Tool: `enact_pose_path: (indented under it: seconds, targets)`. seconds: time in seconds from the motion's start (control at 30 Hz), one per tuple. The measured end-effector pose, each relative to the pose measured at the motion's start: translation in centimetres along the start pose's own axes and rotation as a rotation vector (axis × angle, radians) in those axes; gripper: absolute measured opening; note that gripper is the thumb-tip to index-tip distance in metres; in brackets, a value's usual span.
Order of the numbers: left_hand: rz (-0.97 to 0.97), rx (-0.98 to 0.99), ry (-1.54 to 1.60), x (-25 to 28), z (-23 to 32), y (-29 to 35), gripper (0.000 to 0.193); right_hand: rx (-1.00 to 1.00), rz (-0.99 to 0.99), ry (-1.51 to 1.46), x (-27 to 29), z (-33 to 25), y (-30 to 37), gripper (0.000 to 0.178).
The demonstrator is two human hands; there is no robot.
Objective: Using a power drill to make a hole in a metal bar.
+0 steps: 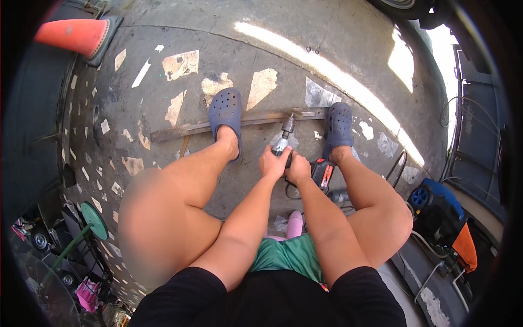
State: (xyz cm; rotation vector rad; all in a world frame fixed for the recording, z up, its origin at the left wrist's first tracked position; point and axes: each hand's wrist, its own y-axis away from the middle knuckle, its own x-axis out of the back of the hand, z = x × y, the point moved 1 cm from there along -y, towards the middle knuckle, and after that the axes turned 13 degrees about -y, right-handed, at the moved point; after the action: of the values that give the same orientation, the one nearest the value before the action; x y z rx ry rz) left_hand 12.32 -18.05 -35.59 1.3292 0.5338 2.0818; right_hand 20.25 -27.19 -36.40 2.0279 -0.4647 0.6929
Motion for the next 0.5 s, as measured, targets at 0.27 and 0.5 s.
enact_pose_path:
  seconds: [0.27, 0.5]
  targets:
    - [0.069, 0.055, 0.02, 0.1, -1.5, -0.3, 0.076, -0.016, -0.1, 0.048, -0.9, 0.2, -1.3, 0.04]
    - [0.07, 0.048, 0.061, 0.4, -1.4, 0.1, 0.08, 0.033, -0.114, 0.09, -1.2, 0.0, -1.3, 0.033]
